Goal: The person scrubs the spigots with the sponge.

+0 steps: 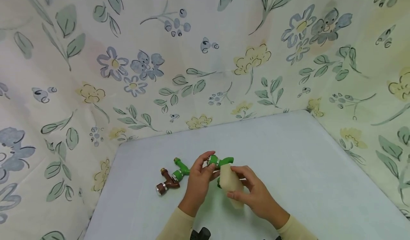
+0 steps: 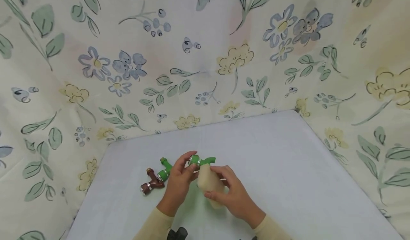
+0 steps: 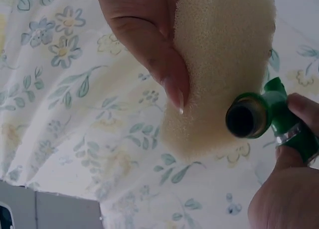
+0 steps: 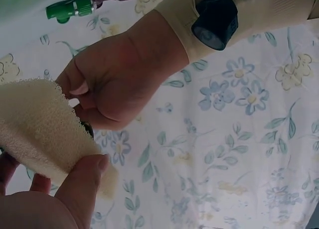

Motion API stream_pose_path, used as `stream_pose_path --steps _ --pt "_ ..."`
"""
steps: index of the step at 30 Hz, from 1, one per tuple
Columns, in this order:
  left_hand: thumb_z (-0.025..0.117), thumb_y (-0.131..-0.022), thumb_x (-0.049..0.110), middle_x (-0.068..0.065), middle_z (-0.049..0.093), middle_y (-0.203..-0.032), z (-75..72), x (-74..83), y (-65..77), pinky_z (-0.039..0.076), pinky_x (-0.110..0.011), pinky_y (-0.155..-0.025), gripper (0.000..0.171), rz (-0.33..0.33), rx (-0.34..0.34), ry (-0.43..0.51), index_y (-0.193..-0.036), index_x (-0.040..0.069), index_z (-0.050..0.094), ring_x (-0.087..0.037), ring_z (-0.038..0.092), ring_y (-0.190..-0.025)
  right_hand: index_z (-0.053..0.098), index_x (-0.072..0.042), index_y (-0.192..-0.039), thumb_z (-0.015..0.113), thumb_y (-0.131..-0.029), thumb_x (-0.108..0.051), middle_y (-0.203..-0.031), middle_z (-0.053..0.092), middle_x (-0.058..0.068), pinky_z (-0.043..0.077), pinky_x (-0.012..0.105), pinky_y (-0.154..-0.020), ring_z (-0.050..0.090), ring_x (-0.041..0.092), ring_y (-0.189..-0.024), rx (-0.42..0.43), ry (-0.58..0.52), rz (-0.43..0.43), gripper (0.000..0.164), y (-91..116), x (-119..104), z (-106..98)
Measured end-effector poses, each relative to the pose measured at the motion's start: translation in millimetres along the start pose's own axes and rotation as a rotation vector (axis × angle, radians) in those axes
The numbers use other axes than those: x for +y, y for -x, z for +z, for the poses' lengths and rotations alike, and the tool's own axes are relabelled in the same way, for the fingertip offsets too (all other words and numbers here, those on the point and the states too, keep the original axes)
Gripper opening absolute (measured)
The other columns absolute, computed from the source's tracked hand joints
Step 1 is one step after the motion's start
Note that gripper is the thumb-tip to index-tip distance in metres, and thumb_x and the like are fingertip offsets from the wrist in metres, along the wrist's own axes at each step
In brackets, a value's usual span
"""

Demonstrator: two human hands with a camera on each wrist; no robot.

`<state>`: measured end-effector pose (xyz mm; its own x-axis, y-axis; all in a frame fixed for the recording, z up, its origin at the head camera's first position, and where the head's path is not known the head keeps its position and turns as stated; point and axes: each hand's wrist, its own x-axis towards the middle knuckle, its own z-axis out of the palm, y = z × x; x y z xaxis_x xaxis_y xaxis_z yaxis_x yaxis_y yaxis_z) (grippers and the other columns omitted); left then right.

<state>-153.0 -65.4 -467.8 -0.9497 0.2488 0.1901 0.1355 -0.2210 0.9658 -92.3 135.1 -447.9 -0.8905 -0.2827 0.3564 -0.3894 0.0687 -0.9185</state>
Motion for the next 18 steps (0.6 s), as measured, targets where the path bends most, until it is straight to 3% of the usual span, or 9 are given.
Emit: stream_pose_path --steps 4,9,18 --pt "0.055 -0.098 0.012 -0.018 0.042 -0.132 -0.8 -1.8 -0.8 0.05 -0.044 -0.089 0.037 -0.012 0.002 0.084 -0.135 0.011 0.049 -0.036 0.058 -0.108 0.048 -0.008 -0.133 0.078 -0.08 -0.006 -0.121 0.052 0.007 0.051 0.037 -0.082 0.05 0.029 -0.106 0.03 0.004 -0.063 0.061 -1 -5 -1" --pt "0.061 -0.095 0.013 -0.023 0.048 -0.125 -1.5 -1.0 -0.8 0.049 -0.049 -0.089 0.039 -0.025 0.004 0.132 -0.132 0.005 0.05 -0.037 0.058 -0.108 0.048 -0.004 -0.132 0.077 -0.079 0.0 -0.121 0.052 0.009 0.051 0.036 -0.084 0.05 0.031 -0.105 0.054 0.007 -0.11 0.06 -4 -7 -4" --pt "0.065 -0.092 0.012 -0.026 0.054 -0.113 0.6 0.5 2.3 0.048 -0.048 -0.09 0.041 -0.058 -0.034 0.206 -0.129 0.0 0.052 -0.033 0.059 -0.105 0.046 -0.005 -0.135 0.075 -0.082 -0.004 -0.125 0.049 0.006 0.049 0.035 -0.088 0.048 0.031 -0.109 0.134 0.057 -0.023 0.061 -9 -7 -13"
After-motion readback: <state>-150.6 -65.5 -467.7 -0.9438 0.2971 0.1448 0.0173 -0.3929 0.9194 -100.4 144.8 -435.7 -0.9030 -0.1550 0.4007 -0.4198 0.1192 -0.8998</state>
